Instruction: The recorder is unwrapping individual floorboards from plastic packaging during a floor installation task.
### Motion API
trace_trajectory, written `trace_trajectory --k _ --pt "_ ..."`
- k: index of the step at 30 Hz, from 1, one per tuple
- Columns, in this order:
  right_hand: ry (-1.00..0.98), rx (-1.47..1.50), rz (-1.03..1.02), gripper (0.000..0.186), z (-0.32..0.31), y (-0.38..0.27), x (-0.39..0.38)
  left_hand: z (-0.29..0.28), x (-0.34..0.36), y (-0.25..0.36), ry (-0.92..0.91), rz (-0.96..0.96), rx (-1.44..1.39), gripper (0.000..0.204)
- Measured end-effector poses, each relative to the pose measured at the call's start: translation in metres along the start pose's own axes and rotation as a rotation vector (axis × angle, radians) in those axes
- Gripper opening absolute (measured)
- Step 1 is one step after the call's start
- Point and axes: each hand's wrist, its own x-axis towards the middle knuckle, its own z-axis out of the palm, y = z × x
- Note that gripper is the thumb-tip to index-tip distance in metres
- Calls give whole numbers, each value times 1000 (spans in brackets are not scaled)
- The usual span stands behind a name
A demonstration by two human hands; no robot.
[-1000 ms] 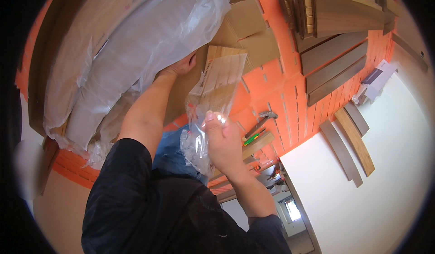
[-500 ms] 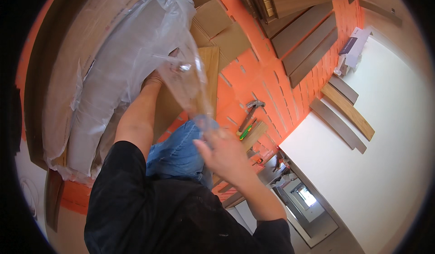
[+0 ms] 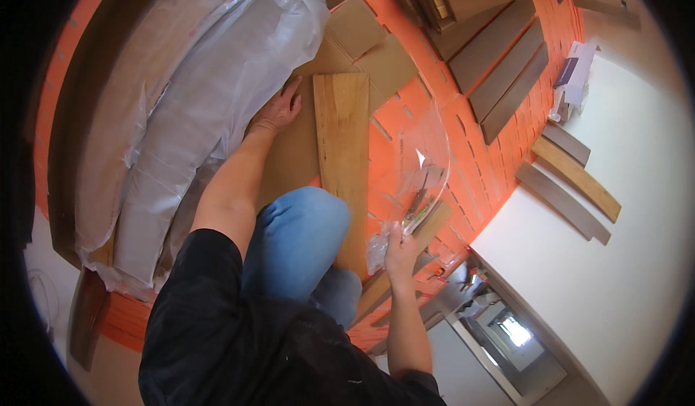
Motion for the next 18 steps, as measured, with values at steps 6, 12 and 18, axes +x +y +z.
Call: trace_trajectory --k 6,12,18 --pt "-19 -104 -21 41 48 68 -77 15 21 -6 -97 -186 -294 49" --pt "-5 -2 70 40 70 120 -145 14 83 -9 -458 -230 -703 43" --pt "-18 26 116 38 86 162 -153 3 95 -10 -704 -228 -659 36"
